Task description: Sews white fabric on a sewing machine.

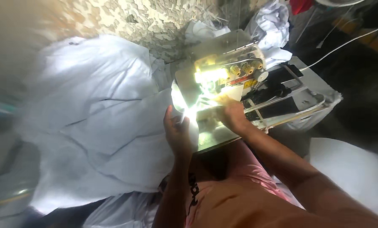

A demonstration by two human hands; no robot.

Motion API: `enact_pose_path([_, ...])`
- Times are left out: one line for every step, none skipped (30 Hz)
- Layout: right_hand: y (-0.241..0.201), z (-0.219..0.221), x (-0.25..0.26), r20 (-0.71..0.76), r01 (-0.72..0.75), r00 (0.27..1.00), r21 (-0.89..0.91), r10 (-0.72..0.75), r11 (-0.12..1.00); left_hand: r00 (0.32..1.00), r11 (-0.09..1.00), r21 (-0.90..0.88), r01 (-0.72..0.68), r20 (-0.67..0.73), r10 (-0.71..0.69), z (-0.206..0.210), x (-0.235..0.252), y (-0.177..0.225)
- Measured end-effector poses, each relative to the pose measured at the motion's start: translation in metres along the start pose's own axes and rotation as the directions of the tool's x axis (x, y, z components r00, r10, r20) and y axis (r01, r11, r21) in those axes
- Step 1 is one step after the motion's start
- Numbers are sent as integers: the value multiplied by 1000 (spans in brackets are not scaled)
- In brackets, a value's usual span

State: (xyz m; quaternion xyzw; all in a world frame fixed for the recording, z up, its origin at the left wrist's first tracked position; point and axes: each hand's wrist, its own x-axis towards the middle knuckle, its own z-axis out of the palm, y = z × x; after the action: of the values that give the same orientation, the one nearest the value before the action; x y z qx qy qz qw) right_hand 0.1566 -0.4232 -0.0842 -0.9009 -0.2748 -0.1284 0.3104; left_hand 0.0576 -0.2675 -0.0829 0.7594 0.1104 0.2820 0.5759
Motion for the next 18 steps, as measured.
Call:
enact_pose_path([-5, 6, 7, 12, 12, 1000, -17, -12, 1000, 1000, 1000, 3, 3, -5, -3, 1, -1, 1])
enact_pose_path([-8, 12, 11, 22, 24, 999, -24, -23, 999, 1000, 1000, 5, 6, -6, -6, 1, -2, 1])
enact_pose_path([-9, 17, 13, 24, 35, 999, -31, -34, 999, 1000, 1000, 2, 9, -3, -9, 2, -3, 2])
enact_pose_path([-8, 19, 11, 18, 46, 999, -31, -45, 998, 1000, 1000, -1, 8, 2, -8, 1, -3, 2])
enact_pose_path([-7, 18, 6, -3, 54, 999, -16, -54, 998, 1000, 1000, 7, 9, 8, -9, 0, -4, 2])
enact_pose_path([-5, 15, -1, -26, 54, 998, 13, -53, 998, 1000, 1000, 19, 9, 19, -9, -1, -5, 1])
enact_pose_path([1, 11, -10, -61, 57, 997, 45, -54, 997, 999, 999, 33, 5, 37, -6, -3, -6, 0])
enact_pose_path([10, 6, -21, -82, 58, 995, 78, -52, 995, 998, 999, 49, -8, 68, 4, -5, -8, -2])
enact_pose_path([21, -1, -32, -98, 59, 994, 102, -49, 993, 994, 997, 73, -38, 102, 31, -5, -11, -4])
enact_pose_path([33, -9, -44, -106, 56, 993, 103, -45, 993, 989, 990, 109, -88, 132, 74, -4, -14, -6])
enact_pose_path([49, -17, -56, -94, 38, 995, 75, -31, 996, 978, 980, 143, -139, 173, 113, -2, -17, -8])
enact_pose_path([68, -25, -65, -74, 8, 997, 33, -5, 999, 965, 968, 171, -182, 218, 143, 1, -21, -8])
enact_pose_path([87, -33, -73, -48, -36, 998, -13, 35, 999, 951, 956, 200, -213, 265, 156, 5, -26, -8])
enact_pose_path([105, -41, -81, -19, -90, 996, -67, 89, 994, 936, 944, 228, -237, 313, 159, 9, -32, -7])
enact_pose_path([120, -49, -87, 15, -148, 988, -119, 151, 982, 918, 934, 248, -259, 363, 158, 14, -37, -7])
enact_pose_path([133, -56, -91, 44, -195, 978, -162, 205, 967, 899, 928, 250, -277, 408, 158, 21, -42, -8])
enact_pose_path([144, -62, -94, 71, -234, 965, -200, 253, 951, 878, 929, 235, -287, 453, 156, 26, -46, -10])
enact_pose_path([152, -64, -96, 82, -257, 956, -233, 282, 938, 850, 934, 205, -292, 503, 156, 31, -50, -12])
